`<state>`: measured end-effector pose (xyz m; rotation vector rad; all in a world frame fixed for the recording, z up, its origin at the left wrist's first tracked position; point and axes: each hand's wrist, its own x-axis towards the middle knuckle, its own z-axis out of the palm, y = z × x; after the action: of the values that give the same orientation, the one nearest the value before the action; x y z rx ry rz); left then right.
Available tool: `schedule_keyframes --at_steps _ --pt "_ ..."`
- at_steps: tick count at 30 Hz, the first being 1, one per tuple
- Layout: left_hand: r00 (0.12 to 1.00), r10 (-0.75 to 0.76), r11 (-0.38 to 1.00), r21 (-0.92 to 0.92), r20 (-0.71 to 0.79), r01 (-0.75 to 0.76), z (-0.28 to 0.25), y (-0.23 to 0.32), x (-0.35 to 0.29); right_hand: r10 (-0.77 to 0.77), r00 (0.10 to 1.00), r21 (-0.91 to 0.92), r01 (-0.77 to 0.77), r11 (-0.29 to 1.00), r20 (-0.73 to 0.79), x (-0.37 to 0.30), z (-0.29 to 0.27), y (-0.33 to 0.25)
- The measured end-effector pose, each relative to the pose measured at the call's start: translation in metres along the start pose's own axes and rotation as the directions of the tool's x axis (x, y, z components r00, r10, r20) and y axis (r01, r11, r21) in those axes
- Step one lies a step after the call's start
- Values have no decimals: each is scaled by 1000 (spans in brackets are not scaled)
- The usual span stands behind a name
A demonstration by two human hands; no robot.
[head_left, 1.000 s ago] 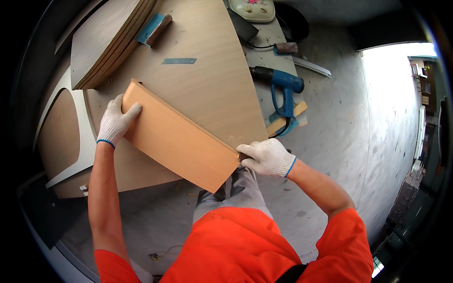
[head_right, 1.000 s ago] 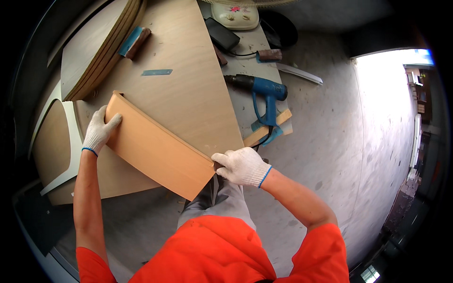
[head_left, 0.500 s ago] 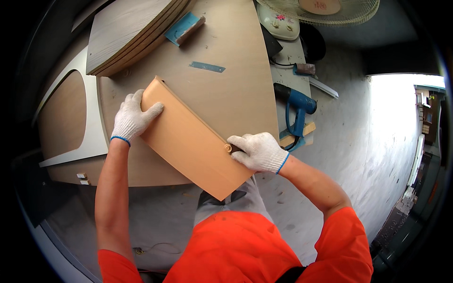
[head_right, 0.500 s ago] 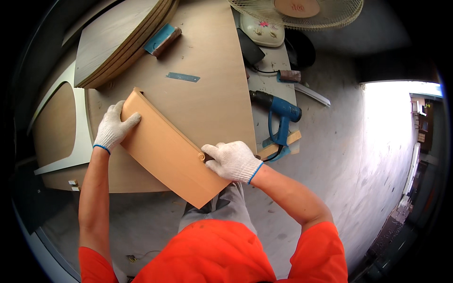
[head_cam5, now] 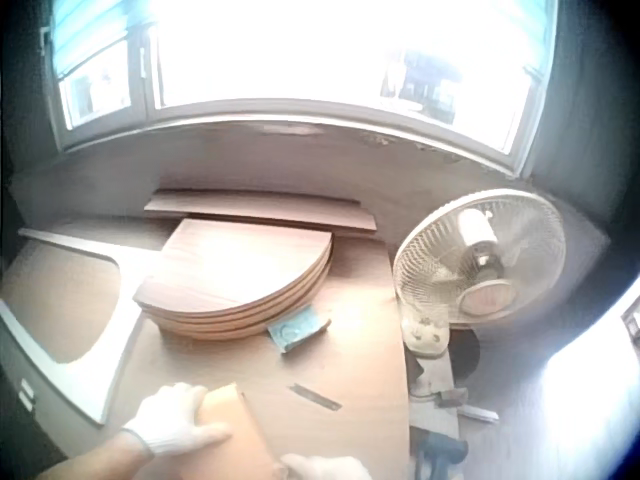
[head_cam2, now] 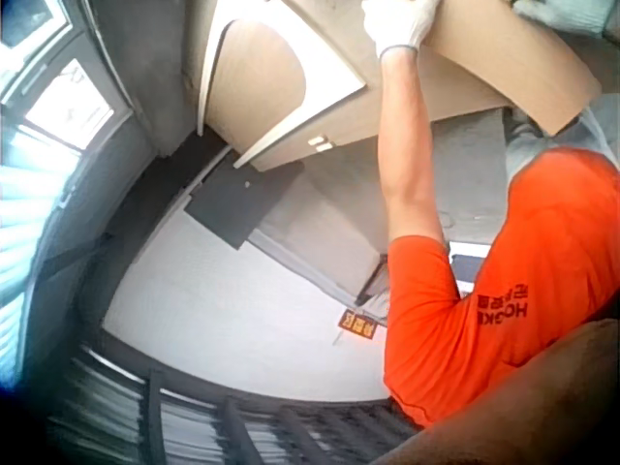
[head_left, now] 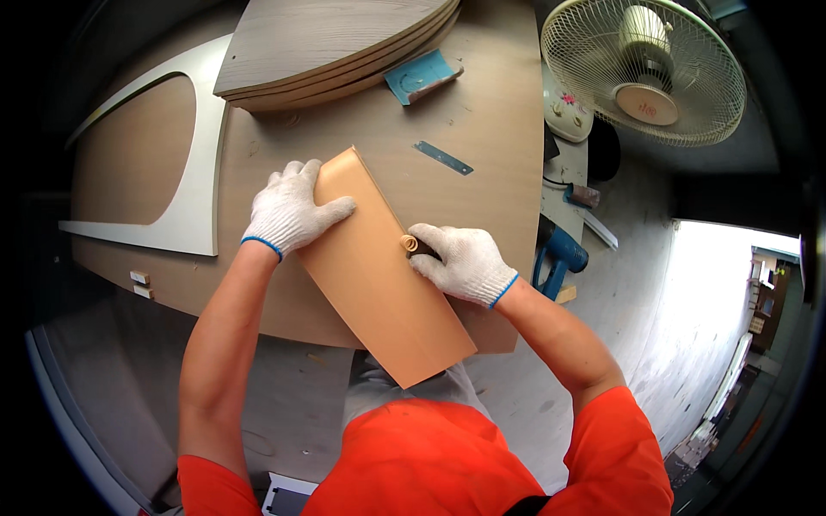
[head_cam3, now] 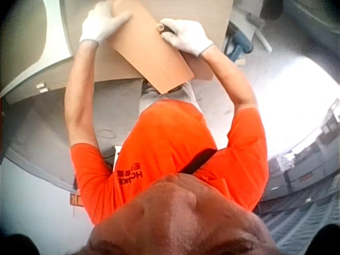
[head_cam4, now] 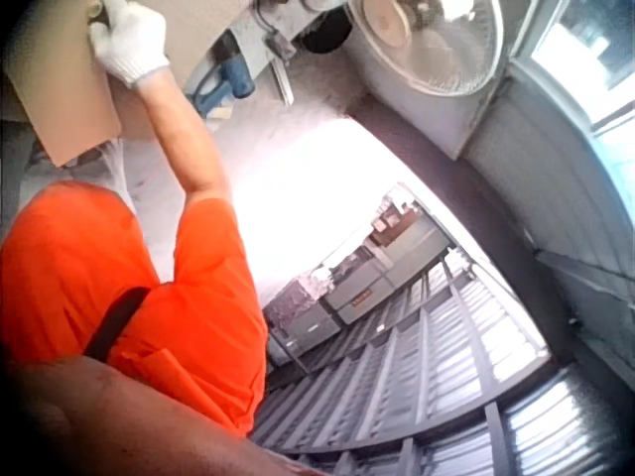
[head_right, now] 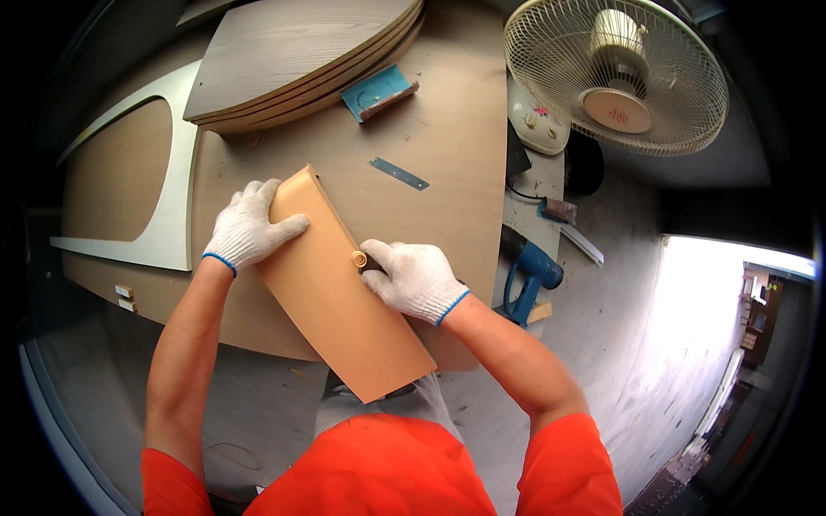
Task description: The person assembles a wooden shelf by applying heat to the edges of a wooden board and attaching small wooden blocks. They use a heat gun to soften the material and a utility knife to trim excess pieces. The person works on a workbench in a workshop environment.
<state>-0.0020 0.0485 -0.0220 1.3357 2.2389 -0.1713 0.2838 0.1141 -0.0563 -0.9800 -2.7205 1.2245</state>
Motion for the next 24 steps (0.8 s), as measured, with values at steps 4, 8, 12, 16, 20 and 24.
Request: schedule_keyframes --at_steps 4,8,12,16,20,24 --pt "1000 -8 1000 -9 4 8 -2 0 -1 -31 999 -2 31 1000 -25 21 -3 -3" --pt "1000 -12 1000 -16 20 13 -2 -2 -2 -29 999 -5 29 1000 -22 43 -8 -9" --pt "999 -4 1000 -14 43 4 -2 -3 1 -55 997 -5 55 998 -62 63 -11 -14" --pt "998 4 1000 -8 58 -3 -1 -6 3 -85 993 -22 83 996 -80 79 -13 -16" --pt "998 11 1000 -9 66 -11 -3 -7 4 -82 992 6 83 997 -100 90 -14 -16" --pt "996 9 1000 -9 84 -9 -7 -6 3 -77 992 14 79 997 -103 103 -13 -15"
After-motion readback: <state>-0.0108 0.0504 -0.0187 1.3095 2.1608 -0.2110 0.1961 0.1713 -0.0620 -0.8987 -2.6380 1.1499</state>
